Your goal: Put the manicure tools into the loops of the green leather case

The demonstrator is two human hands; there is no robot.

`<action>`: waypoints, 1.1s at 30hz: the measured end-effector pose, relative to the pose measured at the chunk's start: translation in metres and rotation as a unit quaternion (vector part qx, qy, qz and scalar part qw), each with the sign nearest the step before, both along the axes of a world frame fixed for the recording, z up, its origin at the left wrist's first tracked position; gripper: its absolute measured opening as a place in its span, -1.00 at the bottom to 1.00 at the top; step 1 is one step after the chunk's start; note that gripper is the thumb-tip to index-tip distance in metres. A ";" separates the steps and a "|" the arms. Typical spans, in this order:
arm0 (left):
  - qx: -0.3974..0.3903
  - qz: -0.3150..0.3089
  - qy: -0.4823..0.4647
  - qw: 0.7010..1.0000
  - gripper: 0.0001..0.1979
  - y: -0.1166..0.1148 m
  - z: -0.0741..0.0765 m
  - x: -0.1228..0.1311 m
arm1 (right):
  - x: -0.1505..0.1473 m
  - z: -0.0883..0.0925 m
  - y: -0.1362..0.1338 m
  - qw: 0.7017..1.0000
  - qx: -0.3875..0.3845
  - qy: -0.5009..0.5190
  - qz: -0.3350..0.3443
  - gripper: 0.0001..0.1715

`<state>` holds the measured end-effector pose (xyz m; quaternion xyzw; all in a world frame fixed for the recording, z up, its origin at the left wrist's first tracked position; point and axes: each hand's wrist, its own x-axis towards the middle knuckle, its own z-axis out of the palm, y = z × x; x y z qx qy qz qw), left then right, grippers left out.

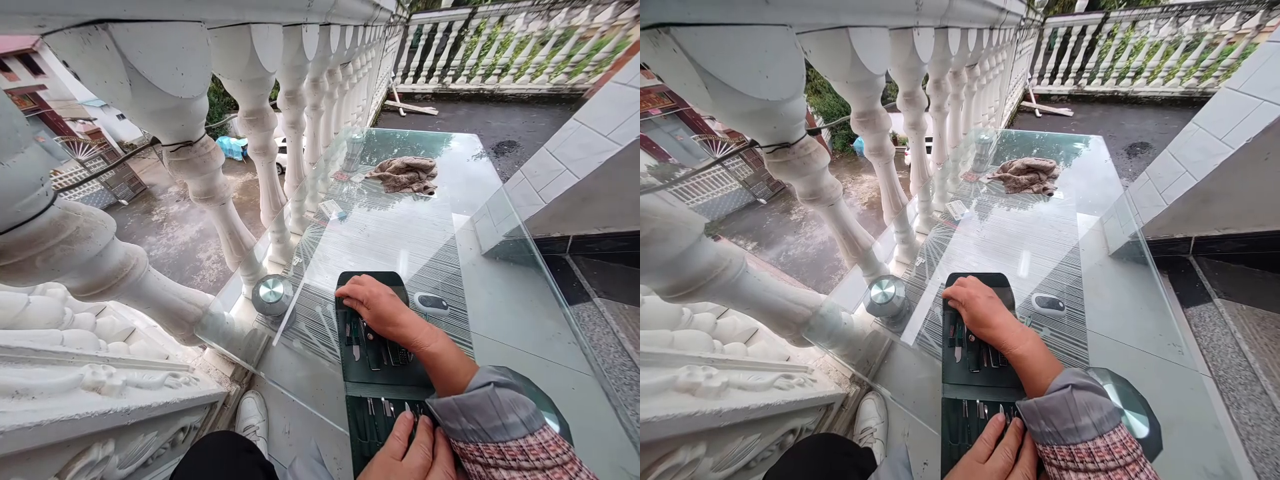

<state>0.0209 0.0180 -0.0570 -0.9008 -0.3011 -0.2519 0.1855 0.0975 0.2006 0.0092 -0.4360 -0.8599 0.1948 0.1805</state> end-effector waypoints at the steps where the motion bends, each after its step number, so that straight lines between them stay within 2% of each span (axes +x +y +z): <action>1: -0.003 -0.001 0.010 1.000 -0.69 0.000 -0.001 0.000 | -0.002 0.000 -0.001 1.000 0.009 -0.016 0.000 -0.71; 6: -0.013 0.002 -0.002 1.000 -0.68 -0.001 -0.004 0.001 | -0.008 0.005 -0.008 0.996 0.030 -0.084 0.021 -0.70; 12: 0.006 0.007 -0.032 0.999 -0.71 0.000 -0.005 0.001 | 0.000 0.011 -0.014 0.994 -0.012 -0.068 0.088 -0.63; 18: 0.016 -0.009 -0.013 1.000 -0.75 0.001 -0.004 0.000 | 0.010 0.010 -0.012 0.997 -0.052 0.041 0.031 -0.60; 25: 0.006 -0.006 -0.023 1.000 -0.75 0.001 -0.004 0.000 | 0.003 0.014 -0.020 0.992 -0.106 0.039 0.061 -0.61; 33: 0.012 -0.013 -0.064 0.998 -0.76 0.004 0.004 -0.002 | 0.008 0.014 -0.020 0.995 -0.096 0.022 0.027 -0.63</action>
